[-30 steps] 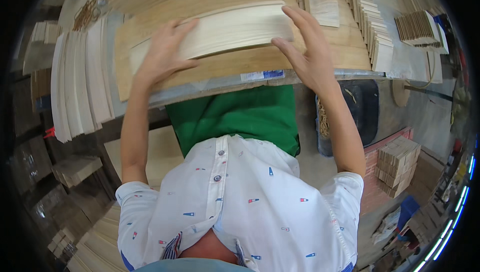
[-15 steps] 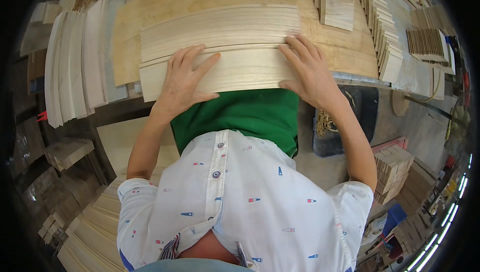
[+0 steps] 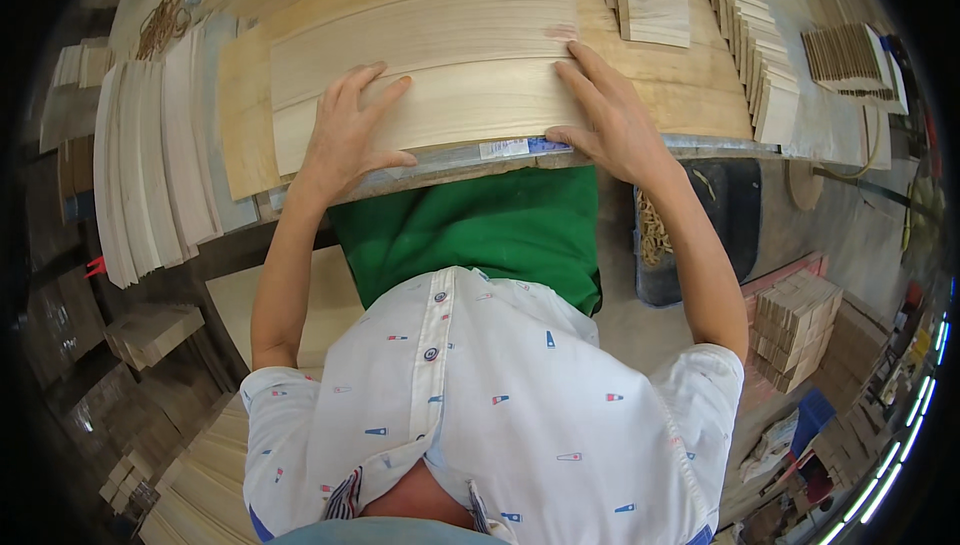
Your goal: The recorder applies glue to wooden panels and assembles them into a rectangular wooden box.
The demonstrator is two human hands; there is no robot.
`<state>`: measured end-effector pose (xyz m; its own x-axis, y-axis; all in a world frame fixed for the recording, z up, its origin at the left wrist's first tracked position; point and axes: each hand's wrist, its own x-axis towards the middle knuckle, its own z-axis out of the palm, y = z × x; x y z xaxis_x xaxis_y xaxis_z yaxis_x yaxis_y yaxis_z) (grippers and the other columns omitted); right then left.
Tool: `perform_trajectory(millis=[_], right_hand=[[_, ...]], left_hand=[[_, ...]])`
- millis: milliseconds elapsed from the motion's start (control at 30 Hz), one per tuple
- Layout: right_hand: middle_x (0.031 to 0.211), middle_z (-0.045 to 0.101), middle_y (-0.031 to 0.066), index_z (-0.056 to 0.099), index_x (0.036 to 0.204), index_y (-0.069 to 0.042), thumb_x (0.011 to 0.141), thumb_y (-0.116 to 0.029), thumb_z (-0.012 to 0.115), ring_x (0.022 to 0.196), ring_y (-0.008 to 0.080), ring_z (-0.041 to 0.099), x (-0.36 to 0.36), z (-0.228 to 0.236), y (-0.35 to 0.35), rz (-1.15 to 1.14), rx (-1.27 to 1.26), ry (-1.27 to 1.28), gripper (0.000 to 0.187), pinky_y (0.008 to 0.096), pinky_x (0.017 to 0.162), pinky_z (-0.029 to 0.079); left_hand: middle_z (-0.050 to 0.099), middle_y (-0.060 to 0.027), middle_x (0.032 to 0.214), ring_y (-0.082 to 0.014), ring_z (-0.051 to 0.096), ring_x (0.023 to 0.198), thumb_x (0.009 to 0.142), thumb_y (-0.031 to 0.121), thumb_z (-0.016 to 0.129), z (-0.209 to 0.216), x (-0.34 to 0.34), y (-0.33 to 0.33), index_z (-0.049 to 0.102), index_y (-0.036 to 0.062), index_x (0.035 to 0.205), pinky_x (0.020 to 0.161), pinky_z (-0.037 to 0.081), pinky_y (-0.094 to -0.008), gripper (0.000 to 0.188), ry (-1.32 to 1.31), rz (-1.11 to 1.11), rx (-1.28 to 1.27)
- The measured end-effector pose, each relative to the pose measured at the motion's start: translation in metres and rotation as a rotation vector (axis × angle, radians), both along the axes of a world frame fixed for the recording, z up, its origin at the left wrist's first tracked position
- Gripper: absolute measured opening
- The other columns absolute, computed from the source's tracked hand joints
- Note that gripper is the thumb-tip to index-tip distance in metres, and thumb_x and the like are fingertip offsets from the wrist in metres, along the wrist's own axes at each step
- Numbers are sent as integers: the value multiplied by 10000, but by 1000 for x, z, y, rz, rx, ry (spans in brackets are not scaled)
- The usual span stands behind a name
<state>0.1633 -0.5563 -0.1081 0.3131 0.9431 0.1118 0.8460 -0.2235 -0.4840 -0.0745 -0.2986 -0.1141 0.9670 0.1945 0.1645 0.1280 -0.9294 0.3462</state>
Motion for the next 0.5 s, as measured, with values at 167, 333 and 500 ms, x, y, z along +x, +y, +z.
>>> perform_trajectory(millis=[167, 333, 500], right_hand=[[1512, 368, 250, 397, 1444, 25, 822, -305, 750, 1415, 397, 326, -3, -7, -6, -84, -12, -67, 788, 459, 1158, 280], [1537, 326, 259, 308, 1483, 51, 903, -354, 667, 1453, 404, 261, -10, -17, -8, -90, -4, -68, 792, 465, 1188, 222], [1541, 316, 264, 299, 1486, 55, 889, -336, 689, 1453, 409, 258, -2, -13, 0, -77, -20, -14, 812, 464, 1189, 223]], left_hand=[[400, -209, 1468, -399, 327, 1391, 614, 395, 876, 2, -18, 7, 490, 86, 1409, 1129, 304, -488, 936, 32, 134, 38], [286, -294, 1546, -432, 236, 1455, 698, 385, 835, 3, -56, 53, 387, 11, 1468, 1179, 224, -482, 966, 53, 402, -77], [254, -297, 1565, -422, 221, 1465, 739, 358, 813, -7, -68, 55, 356, -20, 1476, 1188, 212, -460, 946, 28, 418, -216]])
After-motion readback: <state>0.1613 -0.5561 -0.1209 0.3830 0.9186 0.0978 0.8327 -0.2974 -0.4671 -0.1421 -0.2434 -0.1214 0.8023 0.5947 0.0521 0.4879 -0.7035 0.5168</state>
